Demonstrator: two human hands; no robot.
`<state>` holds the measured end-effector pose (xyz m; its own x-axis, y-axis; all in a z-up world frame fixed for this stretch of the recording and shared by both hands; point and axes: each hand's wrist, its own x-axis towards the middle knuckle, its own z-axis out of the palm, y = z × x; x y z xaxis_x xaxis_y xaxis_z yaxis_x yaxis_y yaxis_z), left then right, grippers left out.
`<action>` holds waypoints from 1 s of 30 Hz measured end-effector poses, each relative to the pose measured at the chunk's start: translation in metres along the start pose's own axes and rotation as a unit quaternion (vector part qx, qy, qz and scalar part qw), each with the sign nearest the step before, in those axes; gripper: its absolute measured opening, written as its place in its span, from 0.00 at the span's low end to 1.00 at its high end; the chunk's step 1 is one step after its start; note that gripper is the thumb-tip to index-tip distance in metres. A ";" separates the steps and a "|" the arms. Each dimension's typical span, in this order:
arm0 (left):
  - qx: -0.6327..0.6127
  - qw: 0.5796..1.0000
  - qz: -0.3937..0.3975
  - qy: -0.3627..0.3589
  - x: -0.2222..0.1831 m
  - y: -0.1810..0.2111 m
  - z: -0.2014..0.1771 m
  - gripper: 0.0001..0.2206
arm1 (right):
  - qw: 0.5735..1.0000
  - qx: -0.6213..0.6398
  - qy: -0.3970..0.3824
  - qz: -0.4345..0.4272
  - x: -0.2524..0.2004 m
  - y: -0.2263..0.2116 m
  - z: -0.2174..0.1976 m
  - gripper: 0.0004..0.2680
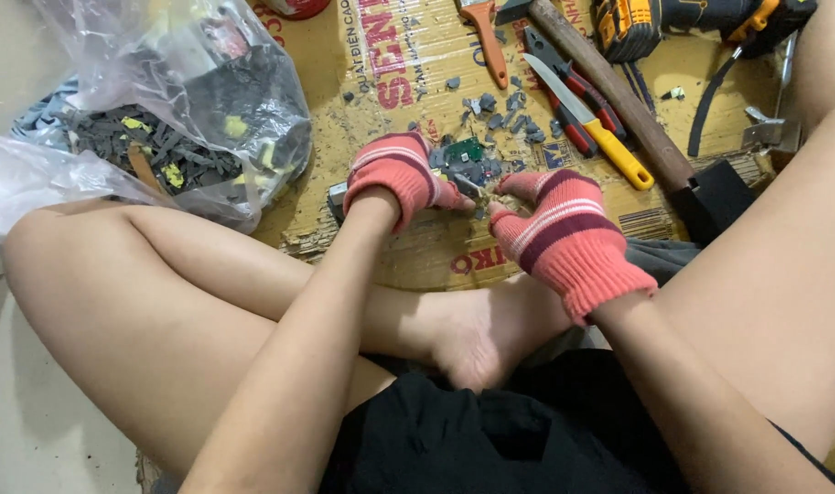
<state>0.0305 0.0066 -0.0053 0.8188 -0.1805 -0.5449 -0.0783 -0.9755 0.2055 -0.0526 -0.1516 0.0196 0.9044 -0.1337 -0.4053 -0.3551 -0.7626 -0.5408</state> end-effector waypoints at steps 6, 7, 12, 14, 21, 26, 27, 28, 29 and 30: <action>0.008 0.999 -0.005 0.044 0.005 -0.001 0.006 0.38 | 0.998 -0.024 -0.037 0.035 -0.003 -0.020 -0.016 0.14; 0.011 0.999 -0.006 0.038 0.008 -0.002 0.007 0.39 | 0.996 -0.049 -0.057 0.037 0.003 -0.017 -0.018 0.16; 0.009 0.998 0.006 0.059 0.008 -0.005 0.018 0.36 | 0.988 -0.126 -0.092 0.017 0.007 -0.026 -0.028 0.16; -0.013 0.999 0.023 0.046 -0.008 -0.001 0.013 0.34 | 0.987 -0.125 -0.096 0.033 0.006 -0.031 -0.029 0.17; -0.017 0.997 0.036 0.059 -0.003 -0.001 0.021 0.34 | 0.987 -0.106 -0.095 0.073 0.003 -0.039 -0.023 0.18; -0.019 0.997 0.041 0.065 0.002 -0.002 0.024 0.34 | 0.992 -0.057 -0.075 0.081 0.002 -0.038 -0.018 0.16; -0.019 0.997 0.041 0.066 0.001 -0.002 0.026 0.34 | 0.992 -0.057 -0.074 0.081 -0.002 -0.043 -0.024 0.16; -0.020 0.997 0.042 0.068 0.001 -0.001 0.029 0.35 | 0.986 -0.098 -0.117 0.066 -0.007 -0.047 -0.032 0.18; -0.021 0.996 0.043 0.070 0.001 -0.001 0.031 0.35 | 0.976 -0.139 -0.160 0.051 -0.012 -0.052 -0.039 0.20; -0.022 0.996 0.042 0.072 0.000 -0.001 0.033 0.35 | 0.976 -0.141 -0.159 0.049 -0.010 -0.049 -0.035 0.20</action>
<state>0.0124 0.0036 -0.0323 0.8838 -0.2376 -0.4030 -0.1265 -0.9507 0.2831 -0.0362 -0.1349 0.0764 0.7340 -0.0455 -0.6776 -0.3161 -0.9060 -0.2816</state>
